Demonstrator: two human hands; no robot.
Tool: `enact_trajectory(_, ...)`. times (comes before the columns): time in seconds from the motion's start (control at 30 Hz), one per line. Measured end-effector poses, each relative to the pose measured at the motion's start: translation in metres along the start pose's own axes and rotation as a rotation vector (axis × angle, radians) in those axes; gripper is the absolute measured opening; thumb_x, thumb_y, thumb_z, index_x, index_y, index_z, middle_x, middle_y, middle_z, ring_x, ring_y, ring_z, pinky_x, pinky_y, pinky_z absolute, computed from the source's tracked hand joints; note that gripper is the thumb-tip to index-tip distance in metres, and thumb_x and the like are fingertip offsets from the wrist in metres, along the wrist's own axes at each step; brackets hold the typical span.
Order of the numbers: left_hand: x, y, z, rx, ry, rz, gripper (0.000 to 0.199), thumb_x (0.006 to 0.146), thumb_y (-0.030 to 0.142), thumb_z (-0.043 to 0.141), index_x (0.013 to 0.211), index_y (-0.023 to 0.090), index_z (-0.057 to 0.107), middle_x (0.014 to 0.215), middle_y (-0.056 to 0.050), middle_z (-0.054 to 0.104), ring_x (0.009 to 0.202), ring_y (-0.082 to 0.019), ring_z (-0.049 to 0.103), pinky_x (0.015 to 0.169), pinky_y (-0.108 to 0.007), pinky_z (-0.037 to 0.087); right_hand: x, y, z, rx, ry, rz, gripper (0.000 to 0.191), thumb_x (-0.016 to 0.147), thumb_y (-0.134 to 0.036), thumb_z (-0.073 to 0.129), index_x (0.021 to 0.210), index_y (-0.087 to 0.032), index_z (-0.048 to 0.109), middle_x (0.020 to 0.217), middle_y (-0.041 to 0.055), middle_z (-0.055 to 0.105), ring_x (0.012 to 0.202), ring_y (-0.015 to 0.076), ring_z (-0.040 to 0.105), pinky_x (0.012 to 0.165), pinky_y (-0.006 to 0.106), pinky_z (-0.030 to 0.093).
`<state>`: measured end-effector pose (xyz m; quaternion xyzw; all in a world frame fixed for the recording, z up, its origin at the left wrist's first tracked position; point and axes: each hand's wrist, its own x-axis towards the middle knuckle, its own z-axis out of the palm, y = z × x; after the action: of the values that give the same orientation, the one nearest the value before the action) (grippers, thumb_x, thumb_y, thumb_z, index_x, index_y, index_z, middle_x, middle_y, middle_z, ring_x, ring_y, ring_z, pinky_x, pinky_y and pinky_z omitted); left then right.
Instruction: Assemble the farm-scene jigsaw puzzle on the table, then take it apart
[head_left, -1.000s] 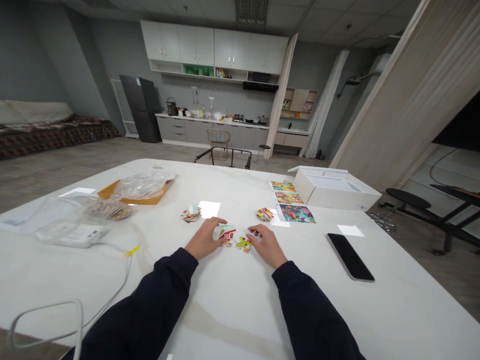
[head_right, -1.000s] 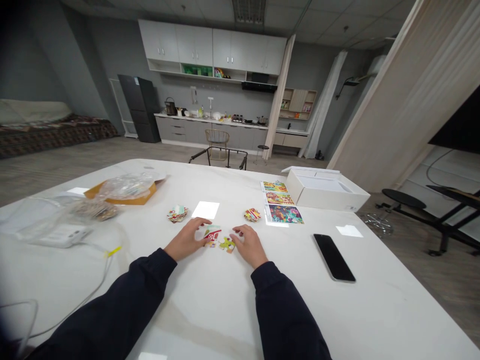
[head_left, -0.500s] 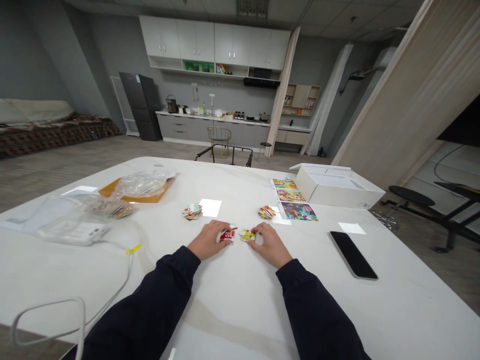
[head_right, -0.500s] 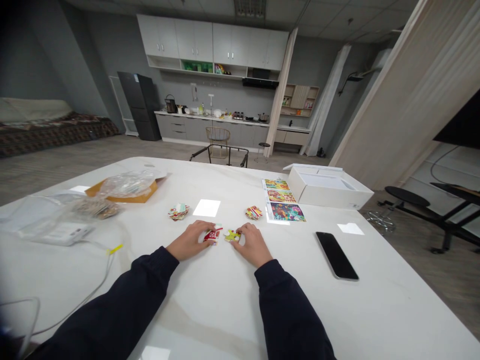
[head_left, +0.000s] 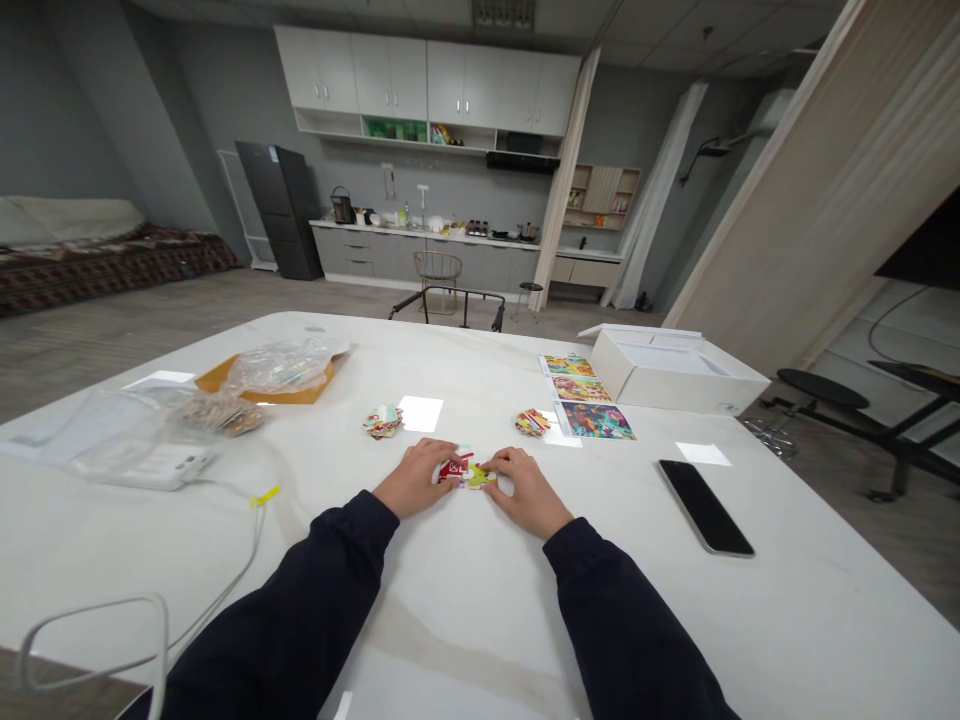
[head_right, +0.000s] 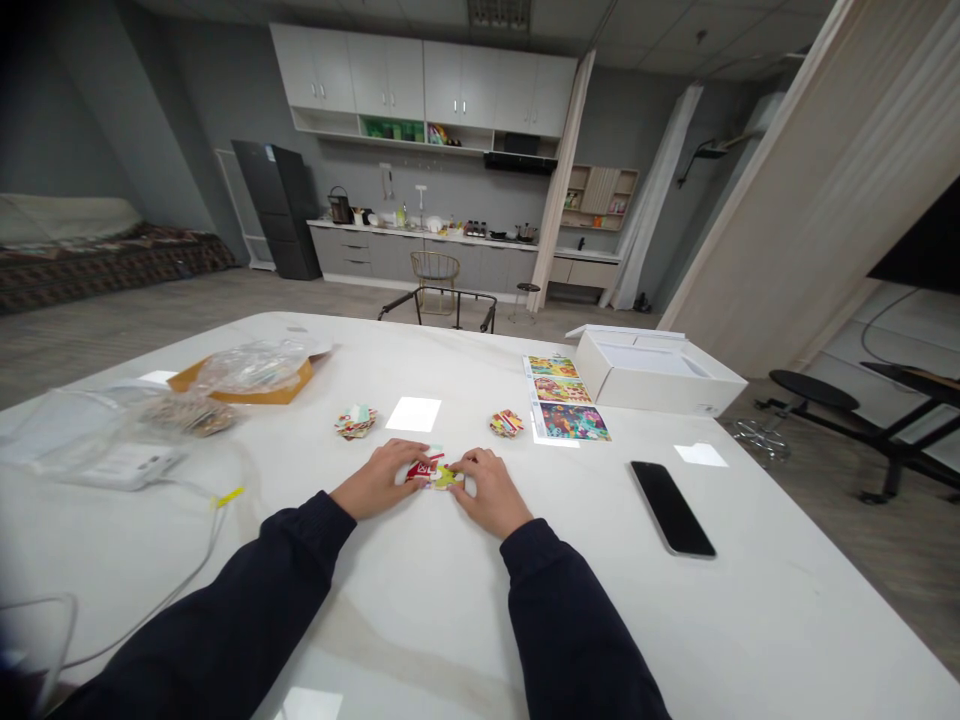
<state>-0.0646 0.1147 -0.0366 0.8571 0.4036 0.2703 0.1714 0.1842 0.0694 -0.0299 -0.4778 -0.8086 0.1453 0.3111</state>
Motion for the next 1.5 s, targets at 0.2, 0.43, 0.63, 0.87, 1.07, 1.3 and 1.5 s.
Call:
enact_trajectory(0.2,0.0,0.0,0.0,0.001,-0.007,-0.002,0.024,0.086,0.033,0.072,0.11,0.029,0.072,0.132,-0.008,0.068,0.126,-0.031,0.058,0.109,-0.053,0.045,0.0,0.0,0.003,-0.008,-0.01,0.016,0.024,0.09,-0.027,0.073,0.114,-0.027,0.076,0.11,0.0085,0.065,0.107,0.0269,0.06,0.098,0.045,0.048)
enact_trajectory(0.43,0.001,0.003,-0.002,0.004,-0.034,-0.03,0.024,0.088,0.038,0.072,0.11,0.03,0.072,0.134,-0.007,0.067,0.129,-0.031,0.056,0.11,-0.053,0.044,-0.002,0.018,-0.017,-0.004,0.097,0.047,0.025,0.088,-0.026,0.071,0.113,-0.025,0.075,0.111,0.0086,0.066,0.106,0.0258,0.062,0.1,0.044,0.049)
enact_trajectory(0.63,0.0,0.001,-0.002,0.002,-0.029,-0.012,0.025,0.09,0.045,0.07,0.11,0.03,0.073,0.135,-0.008,0.067,0.129,-0.031,0.057,0.11,-0.052,0.045,-0.039,0.079,-0.075,-0.013,0.151,0.214,0.026,0.08,-0.035,0.073,0.103,-0.023,0.069,0.095,0.0038,0.07,0.084,0.0213,0.063,0.081,0.036,0.052)
enact_trajectory(0.87,0.001,-0.003,0.0,-0.011,0.009,0.013,0.027,0.089,0.047,0.069,0.109,0.03,0.074,0.131,-0.008,0.069,0.126,-0.031,0.059,0.108,-0.05,0.048,-0.06,0.109,-0.093,-0.111,0.243,0.366,0.03,0.077,-0.041,0.074,0.101,-0.023,0.069,0.09,0.0035,0.069,0.074,0.0195,0.059,0.07,0.033,0.048)
enact_trajectory(1.07,0.001,-0.003,0.001,0.007,-0.014,0.0,0.029,0.09,0.048,0.068,0.111,0.03,0.073,0.132,-0.007,0.069,0.127,-0.031,0.058,0.109,-0.05,0.046,-0.054,0.104,-0.085,-0.071,0.219,0.355,0.032,0.077,-0.04,0.075,0.104,-0.023,0.069,0.091,0.0023,0.067,0.082,0.0206,0.06,0.075,0.033,0.047)
enact_trajectory(1.3,0.0,-0.005,0.002,-0.012,0.03,0.005,0.038,0.087,0.047,0.07,0.121,0.028,0.067,0.125,-0.007,0.071,0.121,-0.029,0.062,0.106,-0.046,0.048,-0.036,0.074,-0.052,-0.013,0.224,0.252,0.031,0.082,-0.038,0.075,0.109,-0.024,0.067,0.093,0.0017,0.065,0.083,0.0203,0.06,0.081,0.034,0.049)
enact_trajectory(1.5,0.001,-0.004,0.001,-0.005,0.027,0.009,0.036,0.087,0.045,0.07,0.119,0.028,0.068,0.125,-0.007,0.071,0.119,-0.029,0.062,0.106,-0.046,0.048,-0.027,0.067,-0.027,-0.067,0.203,0.261,0.03,0.085,-0.039,0.074,0.11,-0.025,0.066,0.092,0.0027,0.062,0.084,0.0221,0.06,0.083,0.038,0.05)
